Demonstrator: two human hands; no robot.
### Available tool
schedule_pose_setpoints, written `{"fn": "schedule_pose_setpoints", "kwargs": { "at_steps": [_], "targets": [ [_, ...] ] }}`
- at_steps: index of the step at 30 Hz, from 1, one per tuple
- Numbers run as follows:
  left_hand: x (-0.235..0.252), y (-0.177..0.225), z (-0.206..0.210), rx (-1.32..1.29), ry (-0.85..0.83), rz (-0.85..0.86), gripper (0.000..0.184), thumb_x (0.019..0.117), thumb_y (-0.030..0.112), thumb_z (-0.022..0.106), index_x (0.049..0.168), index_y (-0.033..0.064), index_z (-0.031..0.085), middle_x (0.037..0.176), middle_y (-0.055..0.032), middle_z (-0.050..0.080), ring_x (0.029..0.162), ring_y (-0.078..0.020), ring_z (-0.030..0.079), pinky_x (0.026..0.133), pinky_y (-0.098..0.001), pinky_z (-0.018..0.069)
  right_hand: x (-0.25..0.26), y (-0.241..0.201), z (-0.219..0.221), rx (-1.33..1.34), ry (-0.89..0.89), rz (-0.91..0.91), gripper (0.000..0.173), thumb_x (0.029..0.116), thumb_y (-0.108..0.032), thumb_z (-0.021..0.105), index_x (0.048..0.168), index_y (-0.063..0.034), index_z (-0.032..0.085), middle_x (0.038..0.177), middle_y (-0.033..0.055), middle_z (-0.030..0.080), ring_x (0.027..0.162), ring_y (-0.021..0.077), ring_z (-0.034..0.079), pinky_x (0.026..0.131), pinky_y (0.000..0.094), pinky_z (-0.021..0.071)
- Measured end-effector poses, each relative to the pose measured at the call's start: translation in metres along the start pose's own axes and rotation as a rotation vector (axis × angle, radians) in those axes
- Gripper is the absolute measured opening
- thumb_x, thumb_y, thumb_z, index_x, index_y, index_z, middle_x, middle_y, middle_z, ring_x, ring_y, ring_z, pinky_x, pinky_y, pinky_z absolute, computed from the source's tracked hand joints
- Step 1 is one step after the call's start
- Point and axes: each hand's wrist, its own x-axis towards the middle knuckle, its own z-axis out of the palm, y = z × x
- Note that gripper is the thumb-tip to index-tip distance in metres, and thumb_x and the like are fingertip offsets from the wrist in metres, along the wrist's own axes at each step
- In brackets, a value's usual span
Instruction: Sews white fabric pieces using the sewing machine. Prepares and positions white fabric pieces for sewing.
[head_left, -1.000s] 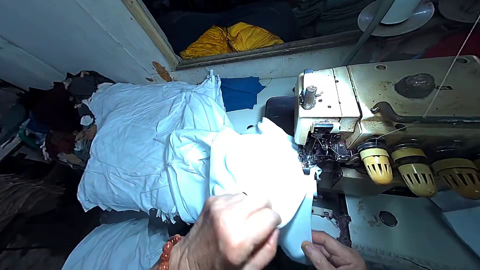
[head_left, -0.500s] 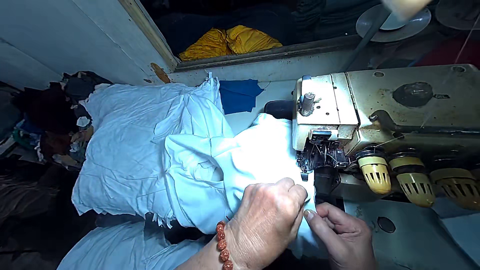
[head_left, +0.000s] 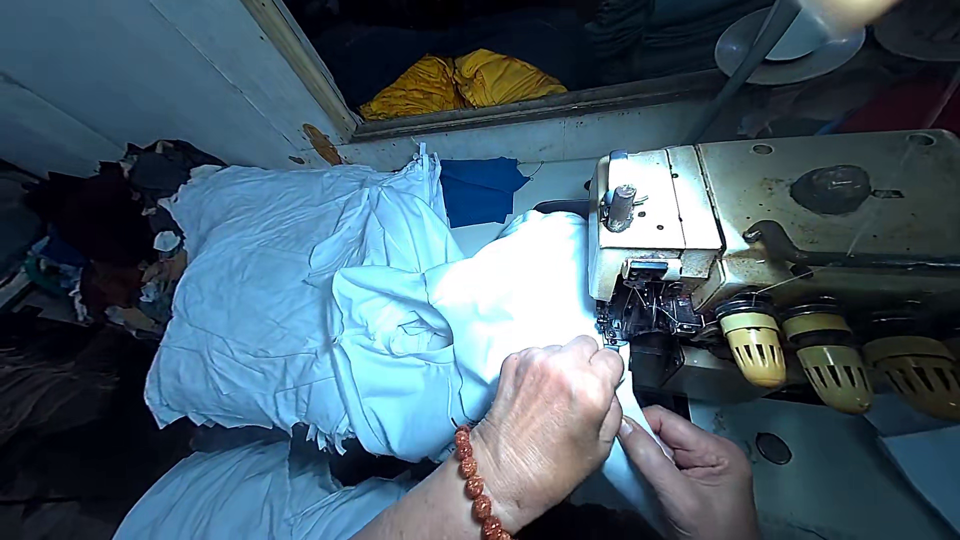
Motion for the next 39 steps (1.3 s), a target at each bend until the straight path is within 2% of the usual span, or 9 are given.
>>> {"fn": "schedule_pose_setpoints", "kwargs": {
  "at_steps": [3, 7, 14, 17, 21, 30, 33, 36, 39],
  "targets": [
    [-0.014, -0.006, -0.008, -0.100, -0.033, -0.092, 0.014, 0.0877, 0.018, 0.061, 0.083, 0.0141, 0.074, 0.066, 0.0053, 0.060, 0.058, -0.0055, 0.058, 0.048, -0.0239, 0.0455, -0.005, -0.006, -0.008, 0.135, -0.053, 0.077, 0.017, 0.0905, 0.006, 0.061, 0.094, -0.0064, 0.073, 0.079, -0.0084, 0.074, 0.069, -0.0016, 0.068, 0.063, 0.0171, 0.0585],
    [-0.039, -0.010, -0.010, -0.292, 0.030, -0.028, 0.016, 0.0907, 0.015, 0.062, 0.085, 0.0083, 0.075, 0.067, 0.0020, 0.061, 0.058, -0.0044, 0.055, 0.050, -0.0199, 0.0430, -0.015, -0.008, -0.013, 0.235, -0.071, 0.127, 0.027, 0.0894, 0.010, 0.061, 0.110, -0.0036, 0.072, 0.091, -0.0054, 0.078, 0.078, 0.0025, 0.073, 0.071, 0.0209, 0.0622],
    [-0.035, -0.004, -0.002, -0.148, 0.021, 0.178, 0.017, 0.0931, 0.018, 0.061, 0.082, 0.0094, 0.071, 0.072, -0.0020, 0.065, 0.061, -0.0120, 0.061, 0.049, -0.0258, 0.0447, -0.018, 0.003, -0.007, 0.310, -0.085, 0.097, 0.035, 0.0892, 0.010, 0.064, 0.118, -0.0064, 0.074, 0.101, -0.0052, 0.079, 0.088, 0.0030, 0.073, 0.080, 0.0231, 0.0623],
    [-0.022, -0.006, 0.004, -0.032, 0.052, 0.216, 0.018, 0.0922, 0.019, 0.062, 0.078, 0.0106, 0.071, 0.070, -0.0009, 0.062, 0.059, -0.0132, 0.058, 0.049, -0.0277, 0.0419, -0.017, 0.010, 0.004, 0.297, -0.058, 0.078, 0.028, 0.0879, 0.007, 0.066, 0.108, -0.0085, 0.076, 0.095, -0.0077, 0.078, 0.084, -0.0002, 0.072, 0.078, 0.0204, 0.0613],
    [-0.006, -0.016, 0.002, 0.037, 0.048, 0.220, 0.014, 0.0888, 0.020, 0.065, 0.080, 0.0142, 0.074, 0.077, 0.0004, 0.065, 0.074, -0.0152, 0.061, 0.073, -0.0352, 0.0461, -0.014, 0.009, 0.021, 0.301, -0.033, 0.098, 0.019, 0.0888, 0.009, 0.062, 0.087, -0.0076, 0.072, 0.074, -0.0071, 0.073, 0.064, 0.0013, 0.069, 0.060, 0.0208, 0.0609],
    [-0.009, -0.029, 0.008, 0.027, 0.113, 0.184, 0.018, 0.0934, 0.018, 0.064, 0.092, 0.0142, 0.081, 0.097, -0.0007, 0.077, 0.093, -0.0160, 0.071, 0.112, -0.0534, 0.0398, -0.012, 0.011, 0.042, 0.214, -0.110, 0.055, 0.013, 0.0948, 0.005, 0.056, 0.091, 0.0011, 0.068, 0.072, -0.0022, 0.071, 0.061, 0.0048, 0.069, 0.055, 0.0225, 0.0607],
    [-0.001, -0.037, 0.014, 0.024, 0.170, 0.096, 0.019, 0.0916, 0.018, 0.064, 0.091, 0.0142, 0.082, 0.103, -0.0016, 0.078, 0.096, -0.0182, 0.072, 0.107, -0.0522, 0.0466, -0.010, 0.006, 0.050, 0.170, -0.196, 0.086, 0.015, 0.0972, 0.003, 0.053, 0.091, 0.0014, 0.066, 0.074, 0.0018, 0.074, 0.063, 0.0076, 0.073, 0.057, 0.0231, 0.0622],
    [0.003, -0.041, 0.013, 0.034, 0.149, -0.084, 0.020, 0.0911, 0.019, 0.063, 0.097, 0.0151, 0.081, 0.106, -0.0028, 0.073, 0.096, -0.0206, 0.065, 0.079, -0.0386, 0.0516, -0.006, -0.003, 0.047, 0.120, -0.270, 0.112, 0.013, 0.0997, 0.000, 0.053, 0.096, 0.0014, 0.066, 0.078, 0.0026, 0.076, 0.065, 0.0070, 0.073, 0.059, 0.0216, 0.0614],
    [-0.011, -0.039, 0.004, -0.003, 0.151, -0.257, 0.017, 0.0873, 0.013, 0.063, 0.096, 0.0121, 0.078, 0.101, -0.0018, 0.068, 0.089, -0.0145, 0.065, 0.071, -0.0297, 0.0556, -0.002, -0.006, 0.031, -0.092, -0.247, -0.056, 0.020, 0.1009, -0.010, 0.058, 0.107, 0.0052, 0.069, 0.071, 0.0013, 0.071, 0.060, 0.0041, 0.068, 0.056, 0.0203, 0.0589]
  ]
}}
